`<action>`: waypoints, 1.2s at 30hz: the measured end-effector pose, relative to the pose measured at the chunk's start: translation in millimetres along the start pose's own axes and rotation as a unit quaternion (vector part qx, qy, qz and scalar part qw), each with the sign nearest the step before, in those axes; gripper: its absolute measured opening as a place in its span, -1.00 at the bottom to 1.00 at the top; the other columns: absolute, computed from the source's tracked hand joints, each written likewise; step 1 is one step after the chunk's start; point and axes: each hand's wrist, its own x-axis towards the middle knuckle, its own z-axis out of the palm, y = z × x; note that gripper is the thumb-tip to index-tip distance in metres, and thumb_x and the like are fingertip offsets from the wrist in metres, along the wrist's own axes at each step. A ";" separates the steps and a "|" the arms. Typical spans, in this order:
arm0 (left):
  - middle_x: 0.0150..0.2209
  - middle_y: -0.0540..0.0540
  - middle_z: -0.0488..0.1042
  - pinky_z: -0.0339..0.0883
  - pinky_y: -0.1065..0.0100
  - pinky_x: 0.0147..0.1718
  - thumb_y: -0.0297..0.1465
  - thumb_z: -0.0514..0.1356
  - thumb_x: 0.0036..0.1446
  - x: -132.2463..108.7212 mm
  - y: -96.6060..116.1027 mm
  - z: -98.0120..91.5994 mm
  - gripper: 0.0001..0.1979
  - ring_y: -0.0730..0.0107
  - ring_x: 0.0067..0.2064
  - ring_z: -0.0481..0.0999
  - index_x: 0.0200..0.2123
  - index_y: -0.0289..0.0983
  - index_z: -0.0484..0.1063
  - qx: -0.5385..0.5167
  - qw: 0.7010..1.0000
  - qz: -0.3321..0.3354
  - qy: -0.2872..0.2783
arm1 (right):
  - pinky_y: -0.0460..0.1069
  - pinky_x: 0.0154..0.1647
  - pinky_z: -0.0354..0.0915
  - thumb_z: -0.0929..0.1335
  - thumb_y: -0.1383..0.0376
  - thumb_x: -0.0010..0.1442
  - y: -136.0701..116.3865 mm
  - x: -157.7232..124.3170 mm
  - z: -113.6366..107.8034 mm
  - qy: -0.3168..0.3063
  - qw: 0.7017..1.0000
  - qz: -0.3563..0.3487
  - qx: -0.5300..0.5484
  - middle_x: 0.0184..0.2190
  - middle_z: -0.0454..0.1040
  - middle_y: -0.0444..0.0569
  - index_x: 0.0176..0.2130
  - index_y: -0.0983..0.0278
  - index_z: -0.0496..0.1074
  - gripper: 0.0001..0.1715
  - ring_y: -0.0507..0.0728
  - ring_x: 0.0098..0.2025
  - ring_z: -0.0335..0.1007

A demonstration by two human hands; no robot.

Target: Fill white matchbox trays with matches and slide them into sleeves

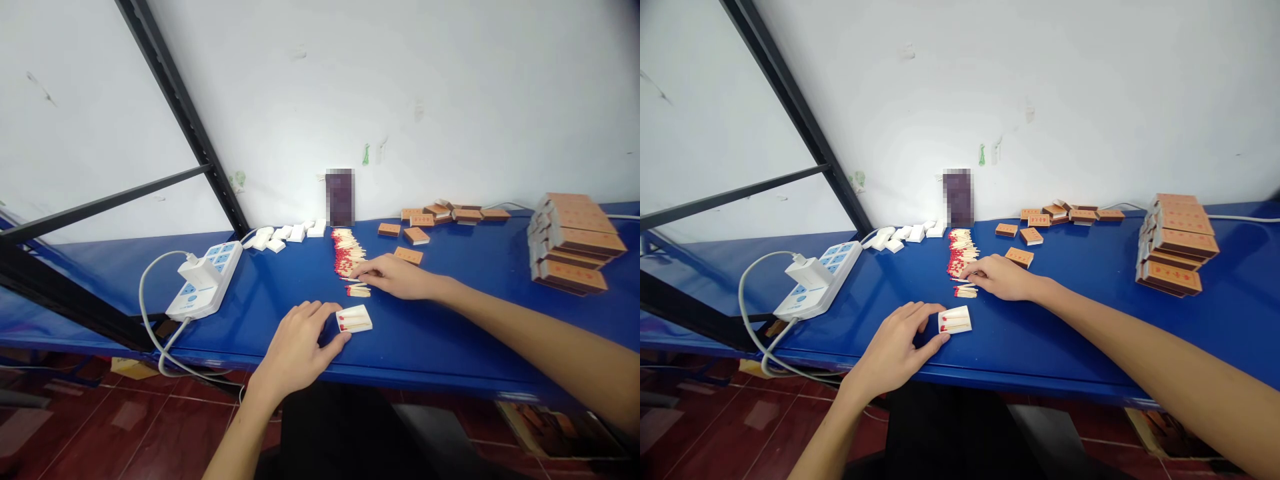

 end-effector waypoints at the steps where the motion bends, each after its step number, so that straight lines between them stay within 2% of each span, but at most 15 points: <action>1: -0.13 -0.08 0.49 0.26 0.22 -0.18 -0.21 0.15 0.36 -0.1 0.2 -0.1 -0.73 0.13 -0.09 0.45 0.06 -0.14 0.38 0.000 1.000 0.000 0.001 | 0.04 -0.19 0.34 0.29 0.16 0.32 0.4 -0.2 -0.3 0.000 1.000 -0.002 0.002 -0.29 0.65 -0.01 -0.02 0.18 0.59 -0.64 0.22 -0.22 0.51; 6: -0.14 -0.08 0.49 0.26 0.23 -0.19 -0.21 0.16 0.35 -0.2 0.1 -0.3 -0.72 0.13 -0.09 0.45 0.06 -0.15 0.39 0.002 1.000 -0.001 0.004 | 0.02 -0.15 0.34 0.25 0.19 0.35 0.3 -2.1 -2.9 -0.020 1.000 -0.009 0.016 -0.14 0.63 -0.01 -0.05 0.23 0.59 -0.63 0.18 -0.16 0.52; 11: -0.13 -0.07 0.50 0.26 0.23 -0.17 -0.21 0.16 0.35 -0.5 -0.6 0.3 -0.71 0.15 -0.10 0.45 0.08 -0.15 0.37 -0.001 1.000 0.003 0.003 | 0.01 -0.18 0.32 0.22 0.22 0.34 -3.6 -5.9 -11.2 -0.046 0.999 -0.011 0.016 -0.13 0.62 0.01 -0.06 0.26 0.59 -0.59 0.17 -0.16 0.50; 13: -0.13 -0.06 0.50 0.26 0.22 -0.16 -0.21 0.16 0.36 -0.6 -0.8 0.5 -0.71 0.15 -0.10 0.45 0.08 -0.15 0.37 -0.002 1.000 0.003 0.003 | -0.02 -0.30 0.29 0.22 0.24 0.31 -4.3 -8.5 -15.9 -0.047 0.999 0.007 -0.001 -0.26 0.61 -0.02 -0.04 0.25 0.59 -0.58 0.13 -0.31 0.46; 15: -0.14 -0.07 0.50 0.26 0.22 -0.17 -0.20 0.16 0.36 -0.6 -1.0 0.7 -0.70 0.16 -0.11 0.45 0.09 -0.15 0.36 0.000 1.000 0.003 0.005 | -0.05 -0.45 0.18 0.25 0.28 0.25 -4.1 -11.3 -19.9 -0.057 0.998 0.033 -0.024 -0.47 0.52 -0.09 -0.01 0.24 0.58 -0.58 0.07 -0.50 0.32; 18: -0.16 -0.08 0.50 0.27 0.22 -0.16 -0.21 0.16 0.35 -1.0 -1.0 0.8 -0.70 0.16 -0.12 0.46 0.08 -0.17 0.37 0.000 1.000 0.009 0.012 | -0.07 -0.53 0.08 0.30 0.30 0.15 -3.0 -13.7 -20.8 -0.076 0.995 0.046 -0.035 -0.60 0.32 -0.19 0.03 0.25 0.55 -0.53 0.03 -0.58 0.17; 24: -0.16 -0.08 0.49 0.27 0.22 -0.17 -0.22 0.17 0.35 -1.4 -0.6 0.9 -0.72 0.15 -0.10 0.46 0.06 -0.16 0.38 0.002 1.000 0.009 0.012 | -0.07 -0.47 0.08 0.32 0.29 0.15 -2.5 -7.8 -6.4 -0.015 0.998 0.011 -0.054 -0.59 0.28 -0.21 0.02 0.25 0.55 -0.55 0.01 -0.56 0.15; 29: -0.15 -0.08 0.49 0.26 0.20 -0.14 -0.21 0.16 0.35 -1.3 -1.5 1.5 -0.70 0.14 -0.10 0.45 0.08 -0.17 0.37 -0.002 1.000 0.009 0.012 | -0.06 -0.44 0.10 0.27 0.32 0.20 -1.7 -8.1 -2.9 -0.003 0.999 0.003 -0.046 -0.57 0.37 -0.18 0.02 0.26 0.55 -0.56 0.03 -0.54 0.22; 33: -0.16 -0.06 0.50 0.25 0.17 -0.10 -0.20 0.17 0.35 -1.1 -1.5 1.5 -0.71 0.14 -0.10 0.45 0.06 -0.15 0.37 -0.004 1.000 0.002 0.008 | -0.03 -0.37 0.15 0.27 0.16 0.30 -9.2 -11.3 -3.1 -0.012 0.995 -0.027 -0.094 -0.40 0.51 -0.07 0.05 0.24 0.53 -0.57 0.10 -0.41 0.35; 36: -0.17 -0.06 0.50 0.25 0.16 -0.09 -0.21 0.17 0.35 -1.2 -1.0 1.3 -0.73 0.15 -0.12 0.45 0.04 -0.15 0.38 -0.002 1.000 0.001 0.009 | 0.01 -0.27 0.19 0.27 0.06 0.34 -17.0 -12.8 -1.3 -0.013 0.987 -0.064 -0.150 -0.26 0.54 0.03 0.04 0.22 0.54 -0.55 0.18 -0.25 0.41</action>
